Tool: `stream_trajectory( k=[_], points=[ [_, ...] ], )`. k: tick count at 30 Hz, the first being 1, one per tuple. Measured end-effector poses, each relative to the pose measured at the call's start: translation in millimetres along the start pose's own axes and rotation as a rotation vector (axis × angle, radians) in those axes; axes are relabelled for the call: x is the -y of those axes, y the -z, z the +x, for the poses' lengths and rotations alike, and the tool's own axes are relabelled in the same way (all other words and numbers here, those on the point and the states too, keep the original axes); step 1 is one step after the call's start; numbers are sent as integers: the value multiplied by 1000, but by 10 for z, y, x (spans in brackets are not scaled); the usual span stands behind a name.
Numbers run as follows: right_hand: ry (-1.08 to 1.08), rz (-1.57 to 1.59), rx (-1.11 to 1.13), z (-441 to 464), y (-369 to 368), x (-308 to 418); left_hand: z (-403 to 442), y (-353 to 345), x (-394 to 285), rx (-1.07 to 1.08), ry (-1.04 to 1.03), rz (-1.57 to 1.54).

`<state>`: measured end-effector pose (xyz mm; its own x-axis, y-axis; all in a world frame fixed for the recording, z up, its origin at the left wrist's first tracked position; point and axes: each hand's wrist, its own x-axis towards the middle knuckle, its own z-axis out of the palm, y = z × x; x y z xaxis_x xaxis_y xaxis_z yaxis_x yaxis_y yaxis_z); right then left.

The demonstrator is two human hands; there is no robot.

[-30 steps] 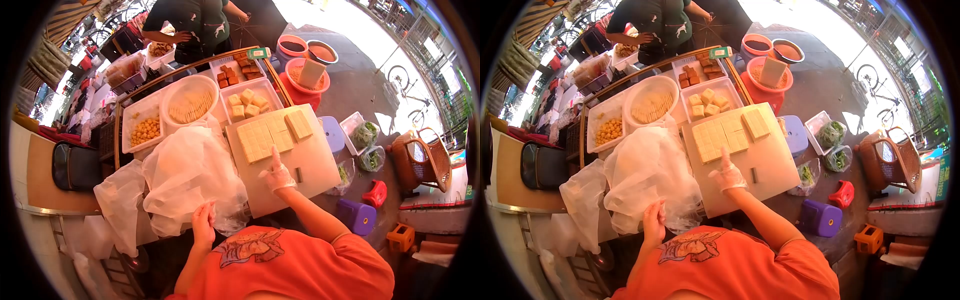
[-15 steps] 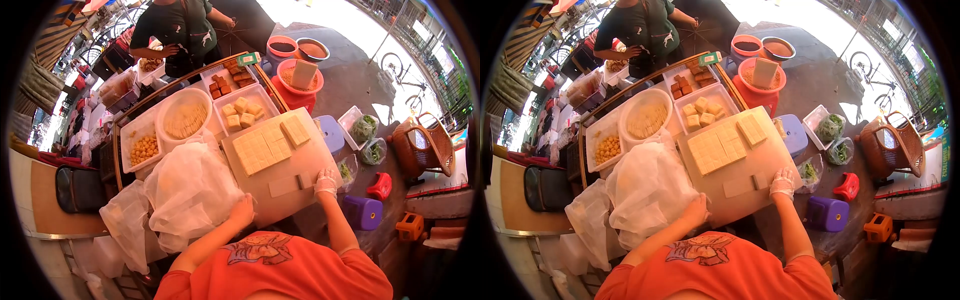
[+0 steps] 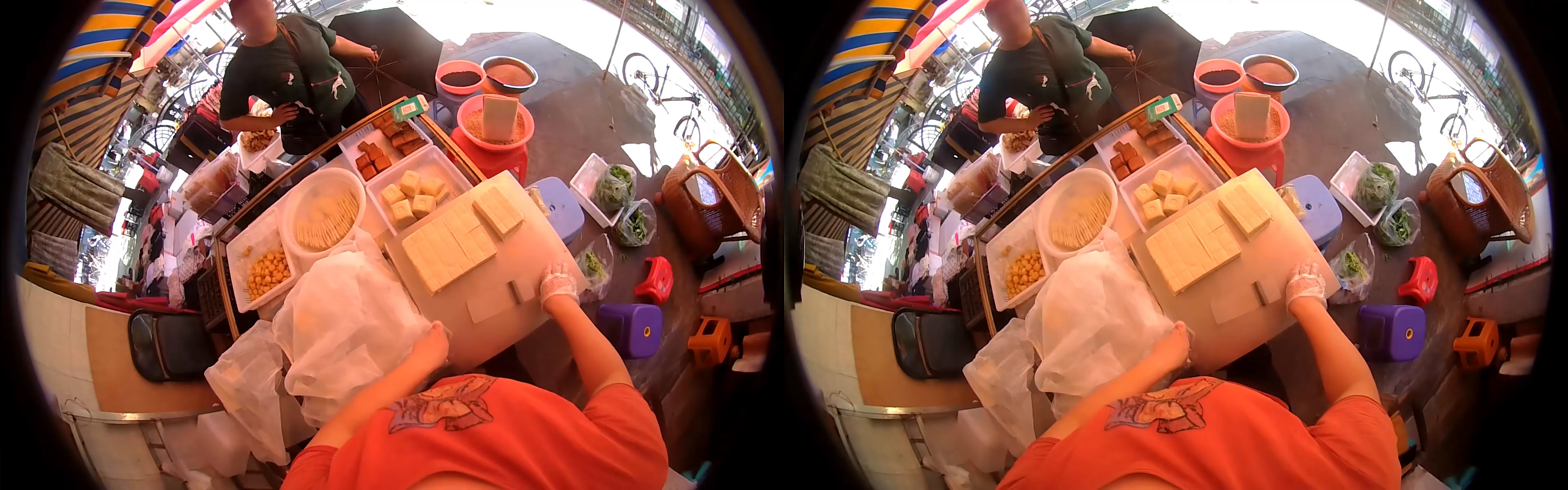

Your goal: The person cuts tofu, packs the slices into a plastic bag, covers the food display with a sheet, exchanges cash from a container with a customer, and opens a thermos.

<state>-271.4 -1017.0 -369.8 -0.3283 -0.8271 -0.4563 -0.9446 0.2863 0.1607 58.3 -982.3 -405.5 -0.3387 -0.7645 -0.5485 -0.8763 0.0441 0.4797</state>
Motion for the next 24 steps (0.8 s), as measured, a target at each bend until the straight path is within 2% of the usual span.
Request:
stream_trajectory(
  k=[3,11,14,17,20,23,24],
  points=[
    [-2,24,-14,24,-74,-2,-65,45,-93,-76,-30,90],
    [-16,43,45,-75,121,19,-168,154,-182,-84,-209,413],
    [-13,42,62,-80,102,15,-46,18,-83,-112,-86,173],
    [-14,52,14,19,-77,-2,-111,208,-240,-11,-87,337],
    [-25,64,-13,3,-91,-3,-146,257,-293,-15,-114,383],
    [-12,71,26,-90,69,10,-53,117,-196,-32,-2,200],
    [-25,93,17,-67,42,9,-58,110,-191,-37,-16,229]
  ],
)
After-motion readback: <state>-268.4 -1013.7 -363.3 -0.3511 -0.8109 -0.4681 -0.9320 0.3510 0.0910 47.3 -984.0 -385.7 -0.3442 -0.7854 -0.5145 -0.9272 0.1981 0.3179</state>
